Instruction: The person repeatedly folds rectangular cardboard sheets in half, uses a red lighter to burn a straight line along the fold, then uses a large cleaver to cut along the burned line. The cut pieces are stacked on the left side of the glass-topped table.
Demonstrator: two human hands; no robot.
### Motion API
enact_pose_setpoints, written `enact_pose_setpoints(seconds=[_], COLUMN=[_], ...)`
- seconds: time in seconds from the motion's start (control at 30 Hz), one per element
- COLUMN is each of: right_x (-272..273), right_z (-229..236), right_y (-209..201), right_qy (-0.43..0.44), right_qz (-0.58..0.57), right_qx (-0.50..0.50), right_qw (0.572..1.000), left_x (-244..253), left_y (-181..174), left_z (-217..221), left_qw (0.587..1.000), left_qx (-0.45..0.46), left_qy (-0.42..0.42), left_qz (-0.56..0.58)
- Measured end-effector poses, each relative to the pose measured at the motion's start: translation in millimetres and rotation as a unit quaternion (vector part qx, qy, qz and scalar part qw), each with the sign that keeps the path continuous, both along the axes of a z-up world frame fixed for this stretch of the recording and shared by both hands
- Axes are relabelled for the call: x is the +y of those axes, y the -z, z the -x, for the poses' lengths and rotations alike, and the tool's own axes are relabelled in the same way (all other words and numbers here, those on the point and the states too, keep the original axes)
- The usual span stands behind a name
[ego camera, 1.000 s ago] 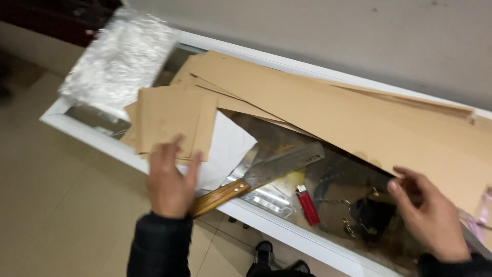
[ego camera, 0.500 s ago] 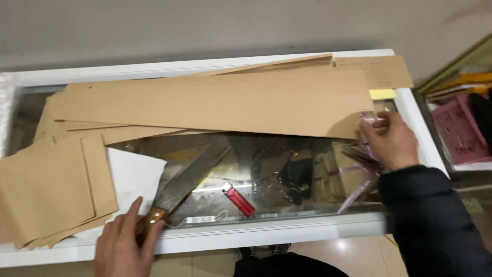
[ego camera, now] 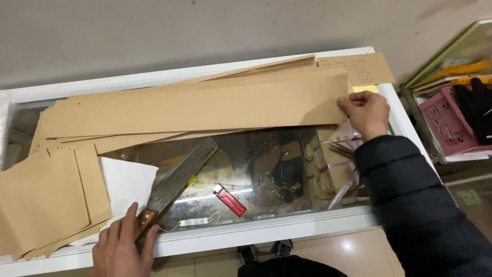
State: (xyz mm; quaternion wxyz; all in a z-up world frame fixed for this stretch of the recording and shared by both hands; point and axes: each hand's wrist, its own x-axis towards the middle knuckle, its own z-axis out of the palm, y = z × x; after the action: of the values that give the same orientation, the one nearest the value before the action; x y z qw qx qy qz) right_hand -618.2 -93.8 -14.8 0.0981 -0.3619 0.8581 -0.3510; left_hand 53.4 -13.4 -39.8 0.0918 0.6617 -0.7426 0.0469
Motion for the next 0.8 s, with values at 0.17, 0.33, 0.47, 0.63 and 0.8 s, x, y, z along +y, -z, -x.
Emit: enact_pose_setpoints(seconds=[0.17,0.33,0.47,0.63,0.8], right_x=[-25.5,-22.5,-11.3,27.5,106.3], right_z=[18.3,0.9,-19.3,-48.5,-59.4], right_y=[-11.6,-34.8,-60.9,-97.2,-120.7], right_qy=[-0.023,-0.048,-0.055,-0.068,-0.075], right_qz=[0.029,0.075,0.093,0.159,0.116], right_qx=[0.061,0.145,0.151,-0.319,-0.424], right_qw=[0.997,0.985,0.983,0.932,0.895], left_x=[9.3,15.5,19.6,35.6,34.8], left_y=[-13.4,-35.4,-51.0,-59.1,-79.0], left_z=[21.9,49.0,89.4,181.3,272.3], left_qw=[0.995,0.962,0.944,0.768,0.533], left_qx=[0.06,0.13,0.24,0.6,0.72], left_qy=[0.011,0.076,0.117,0.12,0.135], left_qz=[0.079,0.23,0.193,-0.186,-0.424])
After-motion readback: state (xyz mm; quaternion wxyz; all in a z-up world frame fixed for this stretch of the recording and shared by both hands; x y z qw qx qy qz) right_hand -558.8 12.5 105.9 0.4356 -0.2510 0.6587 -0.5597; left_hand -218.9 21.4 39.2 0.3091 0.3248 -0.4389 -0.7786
